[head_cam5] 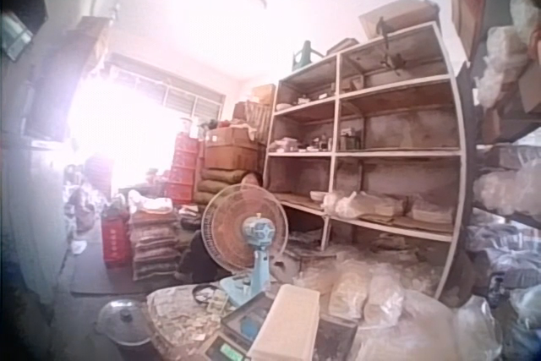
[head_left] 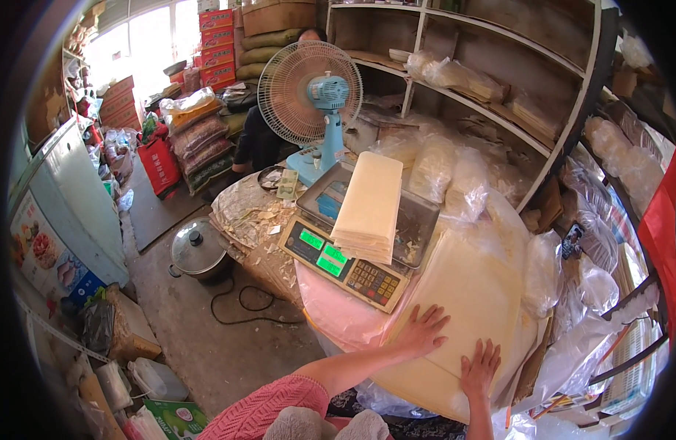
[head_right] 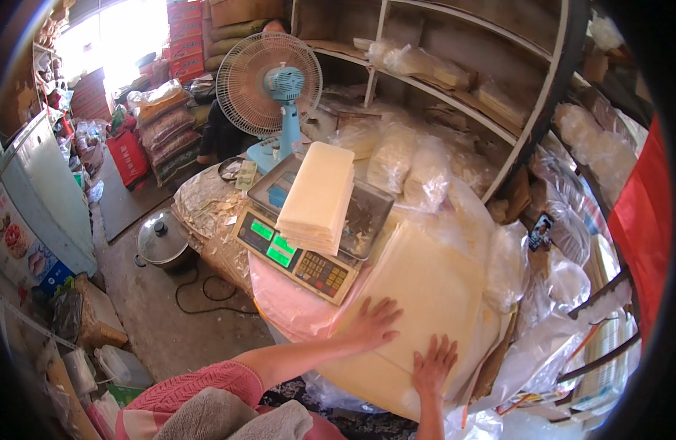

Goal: The person stacks thin translucent sheets onto a digital scale by hand, folding some of the sheets and rearranging them between piles.

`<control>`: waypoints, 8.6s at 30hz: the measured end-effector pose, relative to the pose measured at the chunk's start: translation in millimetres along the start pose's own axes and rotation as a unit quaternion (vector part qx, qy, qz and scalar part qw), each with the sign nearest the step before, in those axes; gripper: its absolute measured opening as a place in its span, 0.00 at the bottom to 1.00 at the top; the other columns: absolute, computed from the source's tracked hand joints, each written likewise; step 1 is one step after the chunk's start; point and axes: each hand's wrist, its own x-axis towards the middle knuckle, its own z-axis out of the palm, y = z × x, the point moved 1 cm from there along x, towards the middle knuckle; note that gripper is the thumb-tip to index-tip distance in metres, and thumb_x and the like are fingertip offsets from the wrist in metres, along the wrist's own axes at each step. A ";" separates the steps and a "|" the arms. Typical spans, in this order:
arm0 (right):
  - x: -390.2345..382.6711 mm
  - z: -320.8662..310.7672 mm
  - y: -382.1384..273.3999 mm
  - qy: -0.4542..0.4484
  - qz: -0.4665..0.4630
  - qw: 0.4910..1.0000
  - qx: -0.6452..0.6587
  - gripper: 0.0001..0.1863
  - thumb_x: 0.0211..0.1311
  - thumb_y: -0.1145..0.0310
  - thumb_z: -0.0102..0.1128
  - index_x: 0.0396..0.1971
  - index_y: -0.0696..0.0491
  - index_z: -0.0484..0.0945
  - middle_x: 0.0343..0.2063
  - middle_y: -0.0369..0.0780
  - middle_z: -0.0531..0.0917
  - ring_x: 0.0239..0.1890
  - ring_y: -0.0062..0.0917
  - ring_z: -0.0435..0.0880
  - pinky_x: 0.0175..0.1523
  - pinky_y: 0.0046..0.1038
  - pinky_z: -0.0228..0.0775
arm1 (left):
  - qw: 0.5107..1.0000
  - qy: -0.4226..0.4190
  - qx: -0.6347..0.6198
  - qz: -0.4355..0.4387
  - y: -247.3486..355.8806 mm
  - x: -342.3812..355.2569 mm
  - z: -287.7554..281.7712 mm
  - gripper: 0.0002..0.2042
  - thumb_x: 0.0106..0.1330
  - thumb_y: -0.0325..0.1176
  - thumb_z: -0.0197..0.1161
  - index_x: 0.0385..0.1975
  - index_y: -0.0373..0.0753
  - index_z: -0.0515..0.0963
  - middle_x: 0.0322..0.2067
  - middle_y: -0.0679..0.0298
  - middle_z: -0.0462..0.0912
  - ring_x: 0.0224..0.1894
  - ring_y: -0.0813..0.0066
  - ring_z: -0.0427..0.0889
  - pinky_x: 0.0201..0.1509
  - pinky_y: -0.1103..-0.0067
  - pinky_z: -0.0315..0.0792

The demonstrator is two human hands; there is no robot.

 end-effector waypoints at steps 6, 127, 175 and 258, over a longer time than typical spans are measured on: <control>-1.0 -1.0 -1.4 0.000 0.002 1.000 0.001 0.35 0.64 0.54 0.54 0.68 0.52 0.58 0.68 0.52 0.56 0.71 0.58 0.47 0.68 0.62 0.42 | 1.000 -0.006 -0.002 -0.001 1.0 -0.2 -2.1 0.29 0.68 0.51 0.51 0.66 0.44 0.64 0.68 0.57 0.62 0.72 0.62 0.54 0.73 0.50 0.43; -34.7 -25.1 -137.7 -0.091 -0.286 0.950 0.086 0.10 0.58 0.70 0.63 0.40 0.52 0.80 0.33 0.38 0.83 0.41 0.32 0.82 0.59 0.40 0.66 | 0.841 -0.054 -0.514 -0.158 -20.9 -156.2 -61.9 0.45 0.51 0.13 0.63 0.71 0.37 0.50 0.73 0.57 0.48 0.72 0.66 0.55 0.70 0.72 0.59; 75.9 -348.0 17.5 0.400 0.089 0.896 0.172 0.15 0.65 0.59 0.60 0.44 0.51 0.84 0.30 0.40 0.87 0.30 0.25 0.83 0.40 0.29 0.74 | 0.983 -0.180 0.037 0.014 17.8 26.7 -16.3 0.40 0.49 0.55 0.73 0.60 0.39 0.68 0.64 0.44 0.59 0.66 0.38 0.58 0.58 0.47 0.65; -19.1 -135.6 -53.3 0.136 -0.218 0.921 0.292 0.30 0.35 0.85 0.50 0.45 0.54 0.80 0.46 0.41 0.83 0.58 0.42 0.75 0.61 0.43 0.65 | 0.940 0.123 -0.314 -0.049 -34.0 -36.9 -82.1 0.29 0.59 0.23 0.65 0.61 0.34 0.64 0.62 0.56 0.66 0.63 0.64 0.67 0.67 0.70 0.62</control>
